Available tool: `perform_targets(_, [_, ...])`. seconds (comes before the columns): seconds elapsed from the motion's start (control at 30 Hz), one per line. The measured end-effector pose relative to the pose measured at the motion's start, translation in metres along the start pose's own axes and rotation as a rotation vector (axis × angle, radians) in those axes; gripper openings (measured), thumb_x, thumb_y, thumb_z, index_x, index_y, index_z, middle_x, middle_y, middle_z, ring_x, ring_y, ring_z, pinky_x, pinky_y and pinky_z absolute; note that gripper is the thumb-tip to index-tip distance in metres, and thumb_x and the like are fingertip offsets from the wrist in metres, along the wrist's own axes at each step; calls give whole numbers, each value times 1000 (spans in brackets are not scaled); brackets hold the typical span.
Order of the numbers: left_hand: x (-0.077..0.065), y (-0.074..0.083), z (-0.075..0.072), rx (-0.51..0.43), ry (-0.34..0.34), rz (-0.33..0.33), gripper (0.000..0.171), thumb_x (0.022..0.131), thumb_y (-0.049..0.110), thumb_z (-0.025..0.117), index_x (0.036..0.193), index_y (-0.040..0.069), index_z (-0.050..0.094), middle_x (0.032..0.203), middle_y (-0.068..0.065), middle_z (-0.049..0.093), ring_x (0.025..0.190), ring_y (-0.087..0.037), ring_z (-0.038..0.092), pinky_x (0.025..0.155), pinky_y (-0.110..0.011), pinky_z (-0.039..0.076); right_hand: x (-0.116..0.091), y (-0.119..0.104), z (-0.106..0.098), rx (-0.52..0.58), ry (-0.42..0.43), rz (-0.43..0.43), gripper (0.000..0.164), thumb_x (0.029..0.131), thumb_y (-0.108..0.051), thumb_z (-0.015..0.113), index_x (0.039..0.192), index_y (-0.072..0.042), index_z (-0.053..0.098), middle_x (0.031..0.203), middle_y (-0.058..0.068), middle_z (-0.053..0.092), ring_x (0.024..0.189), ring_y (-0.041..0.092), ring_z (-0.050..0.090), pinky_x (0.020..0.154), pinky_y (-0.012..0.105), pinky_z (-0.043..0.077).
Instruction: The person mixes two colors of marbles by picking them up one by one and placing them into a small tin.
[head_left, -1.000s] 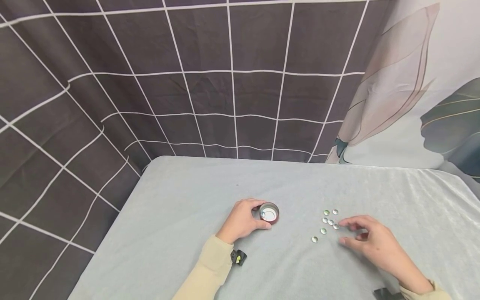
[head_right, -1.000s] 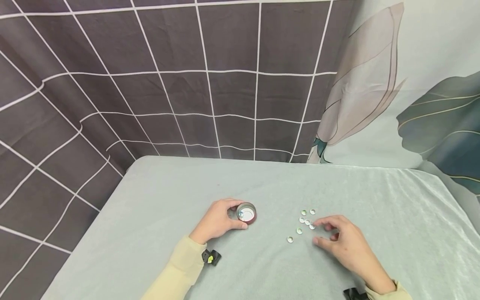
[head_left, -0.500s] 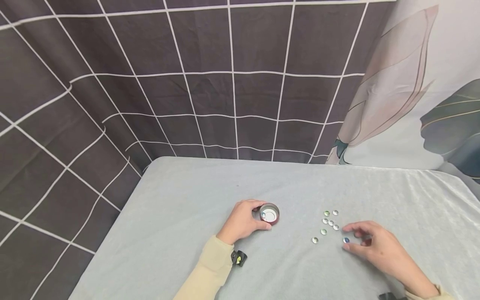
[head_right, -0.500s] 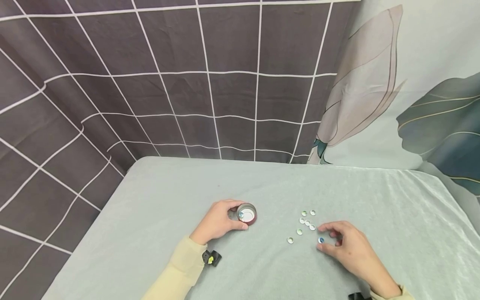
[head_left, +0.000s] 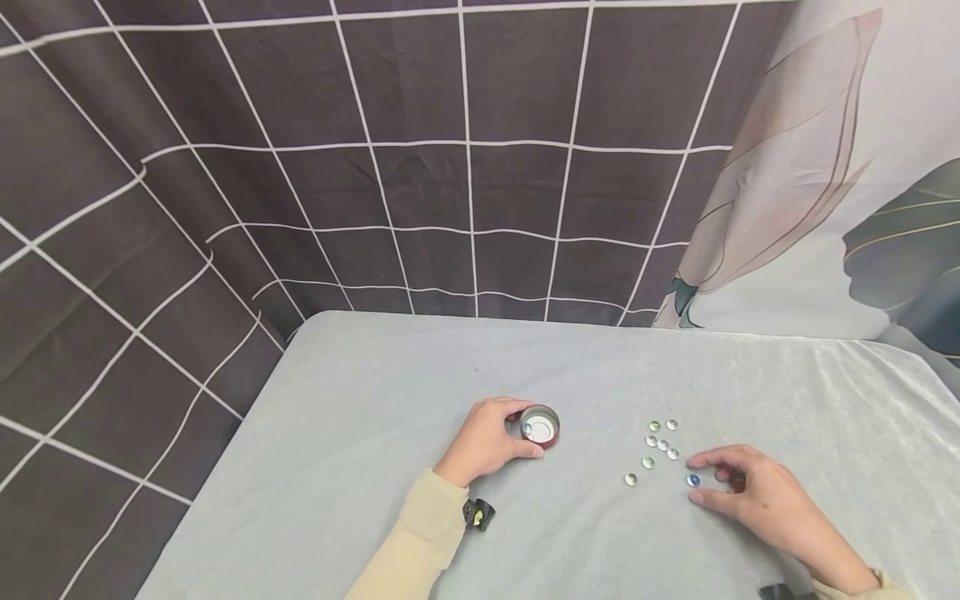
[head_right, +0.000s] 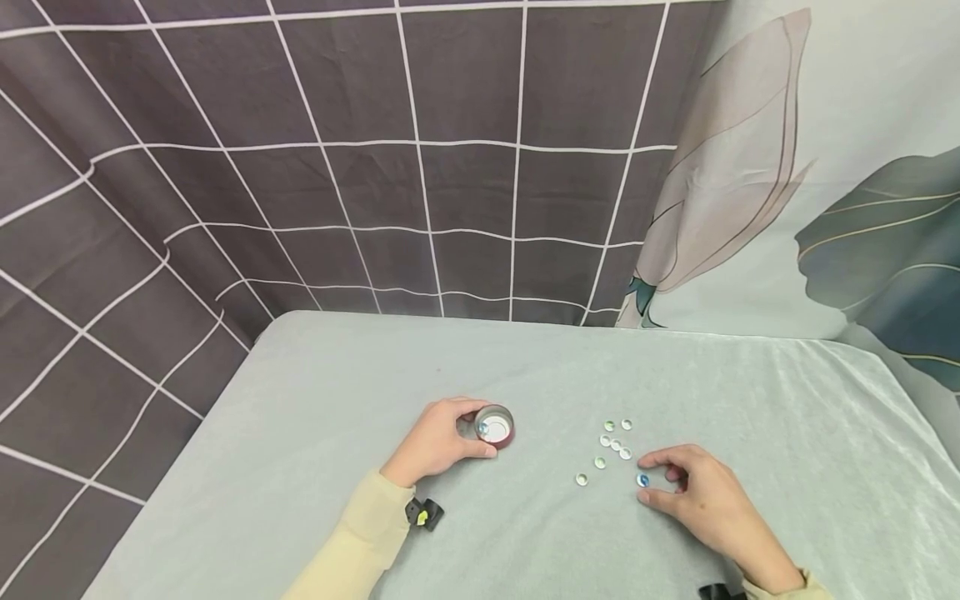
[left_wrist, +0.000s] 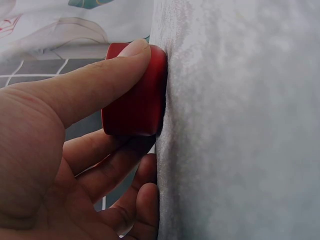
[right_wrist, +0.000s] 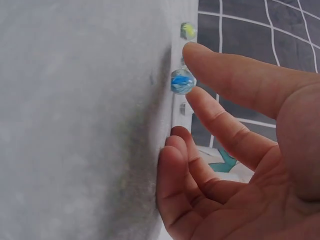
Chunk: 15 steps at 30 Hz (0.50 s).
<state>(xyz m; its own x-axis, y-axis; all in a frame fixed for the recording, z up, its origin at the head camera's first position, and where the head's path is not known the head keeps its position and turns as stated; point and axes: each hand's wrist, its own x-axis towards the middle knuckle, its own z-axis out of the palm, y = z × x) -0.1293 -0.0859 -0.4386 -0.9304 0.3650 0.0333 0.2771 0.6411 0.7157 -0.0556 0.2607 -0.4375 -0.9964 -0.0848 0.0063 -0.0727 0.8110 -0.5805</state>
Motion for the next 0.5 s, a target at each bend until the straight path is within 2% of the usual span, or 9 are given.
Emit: perform_targets(0.5, [0, 1, 0, -7, -5, -11, 57, 71, 24, 92, 124, 15, 73, 122, 0, 71, 120, -21, 61, 106, -37, 45, 5, 1, 1, -25, -24, 24, 30, 72, -19, 90, 98, -12, 77, 84, -1, 55, 74, 6, 46, 61, 26, 41])
